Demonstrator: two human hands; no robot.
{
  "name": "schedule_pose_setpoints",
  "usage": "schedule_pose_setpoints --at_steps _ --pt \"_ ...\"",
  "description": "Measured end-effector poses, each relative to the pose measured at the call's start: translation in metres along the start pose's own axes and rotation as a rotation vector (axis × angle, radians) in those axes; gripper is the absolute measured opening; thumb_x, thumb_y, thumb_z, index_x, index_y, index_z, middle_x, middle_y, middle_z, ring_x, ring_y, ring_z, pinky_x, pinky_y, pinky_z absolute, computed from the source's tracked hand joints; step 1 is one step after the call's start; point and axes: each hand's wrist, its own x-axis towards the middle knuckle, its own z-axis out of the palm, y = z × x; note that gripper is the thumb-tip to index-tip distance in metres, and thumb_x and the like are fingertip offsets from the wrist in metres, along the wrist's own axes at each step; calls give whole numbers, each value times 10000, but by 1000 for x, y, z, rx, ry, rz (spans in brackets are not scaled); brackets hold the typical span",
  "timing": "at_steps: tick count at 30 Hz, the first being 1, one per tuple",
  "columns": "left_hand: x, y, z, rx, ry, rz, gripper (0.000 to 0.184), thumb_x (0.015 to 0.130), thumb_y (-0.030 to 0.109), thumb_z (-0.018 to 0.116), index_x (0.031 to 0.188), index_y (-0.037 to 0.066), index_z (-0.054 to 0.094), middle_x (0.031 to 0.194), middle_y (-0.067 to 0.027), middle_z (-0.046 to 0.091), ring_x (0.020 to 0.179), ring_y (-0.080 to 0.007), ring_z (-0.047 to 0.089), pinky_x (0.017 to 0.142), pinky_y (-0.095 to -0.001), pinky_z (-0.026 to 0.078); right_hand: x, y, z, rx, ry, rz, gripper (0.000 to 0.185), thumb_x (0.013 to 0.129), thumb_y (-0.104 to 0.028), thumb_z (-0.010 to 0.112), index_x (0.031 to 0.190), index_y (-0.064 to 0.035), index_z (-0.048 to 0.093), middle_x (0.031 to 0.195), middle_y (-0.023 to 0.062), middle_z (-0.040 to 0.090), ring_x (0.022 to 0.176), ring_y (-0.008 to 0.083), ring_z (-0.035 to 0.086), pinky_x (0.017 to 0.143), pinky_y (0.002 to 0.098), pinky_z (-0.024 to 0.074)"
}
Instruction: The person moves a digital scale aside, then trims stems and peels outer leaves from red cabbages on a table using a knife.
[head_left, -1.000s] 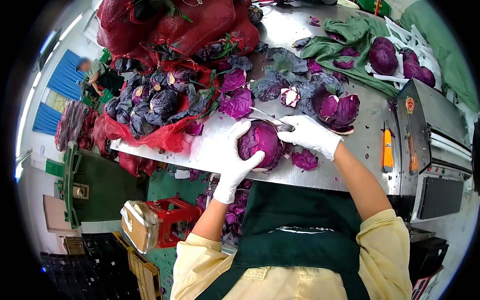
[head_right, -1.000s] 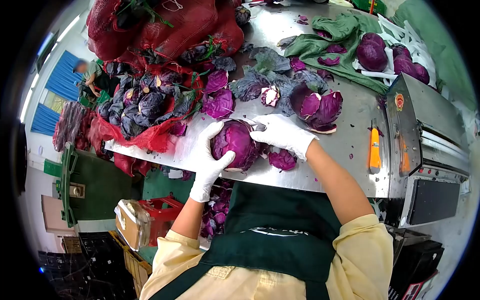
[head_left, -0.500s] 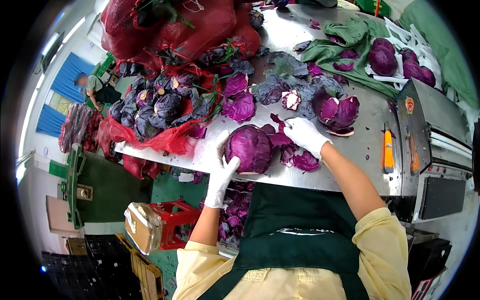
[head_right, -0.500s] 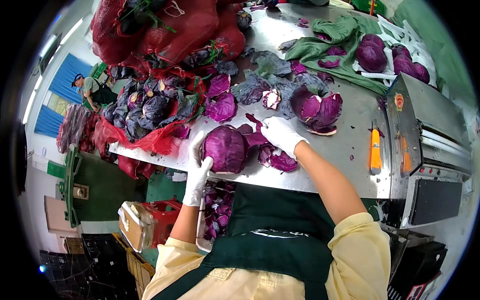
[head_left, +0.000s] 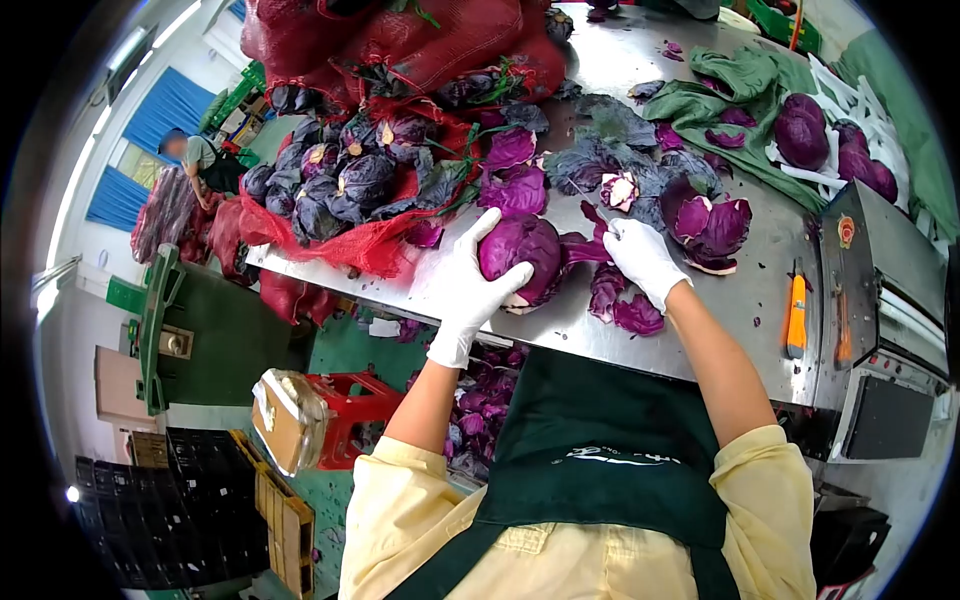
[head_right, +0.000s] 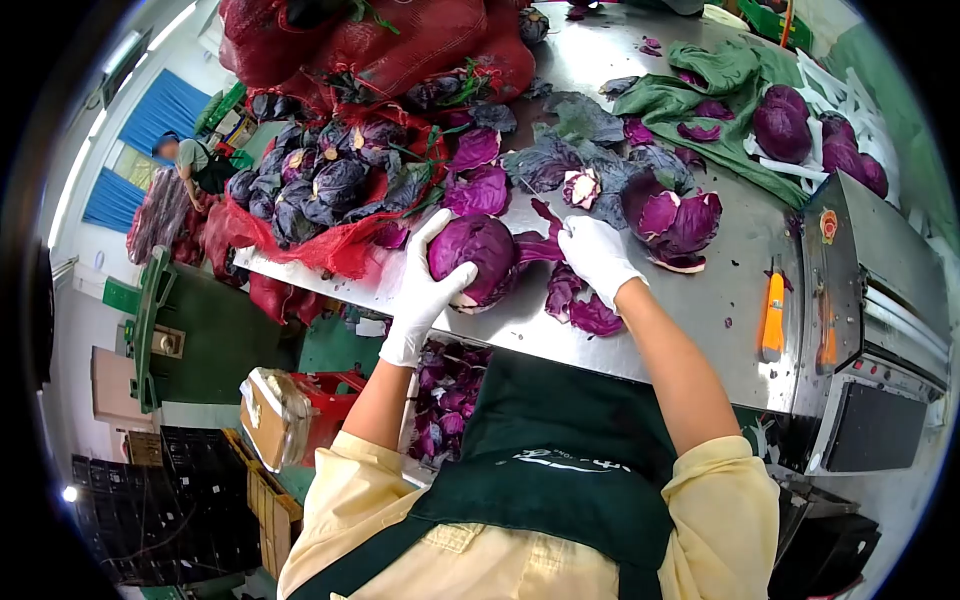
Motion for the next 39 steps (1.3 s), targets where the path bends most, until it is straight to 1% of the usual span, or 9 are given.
schedule_pose_setpoints --at_steps 6,11,16,18,22,25,28,30,39 --pt "10 -19 -20 -168 175 -187 757 850 293 803 1438 32 404 1391 -147 487 1247 -238 512 1047 -359 447 -12 8 -2 9 144 111 299 919 -293 524 995 -58 691 912 237 689 932 422 661 853 507 506" --pt "21 -34 -32 -175 406 -422 720 895 451 749 1325 -21 416 1258 -152 553 1148 -207 555 1009 -336 463 -43 -18 -10 181 534 -83 414 936 -180 577 1347 -137 563 1227 170 592 1062 347 645 916 437 525" --pt "33 -37 -12 -233 443 -100 782 928 300 740 1515 22 304 1429 -217 460 1282 -243 491 1096 -336 396 -37 -52 72 807 -161 191 493 1035 -342 482 1457 -89 460 888 189 661 629 228 645 591 345 503" --pt "36 -21 -12 -270 262 -183 882 937 219 722 1600 56 163 1572 -161 347 1392 -248 404 1157 -359 331 -35 -68 88 943 -104 280 518 1036 -345 477 1465 -58 430 850 188 646 554 201 616 538 336 485" --pt "5 -3 6 -205 96 -214 689 1013 275 602 1573 69 259 1538 -168 404 1397 -244 414 1168 -360 320 -20 -50 44 461 200 -77 388 1018 -233 413 1328 -71 582 1025 246 672 931 445 643 821 498 514" --pt "-17 -21 41 -53 160 -242 638 938 336 699 1420 -1 451 1394 -167 508 1322 -253 475 1119 -385 382 -23 -34 5 254 149 -141 388 995 -158 407 1323 -74 597 1228 204 664 1117 382 637 945 437 499" --pt "-9 -3 59 466 280 266 642 882 230 748 1406 -12 467 1335 -145 547 1218 -213 543 1074 -355 425 -29 -19 8 221 240 -92 384 1013 -184 411 1342 -107 593 1124 205 686 1052 389 651 910 428 509" --pt "-2 -7 61 27 99 21 633 877 197 752 1406 -4 469 1332 -159 553 1188 -213 567 1058 -348 442 -40 -23 -6 129 338 -174 375 1006 -249 463 1336 -129 596 1127 226 657 1023 396 635 847 479 504" --pt "5 0 48 25 232 -134 532 886 261 760 1305 -9 573 1207 -169 620 1123 -240 596 1014 -355 463 -56 -38 -8 108 277 -290 444 1063 -400 412 1434 -200 550 776 165 681 629 346 633 562 443 468"
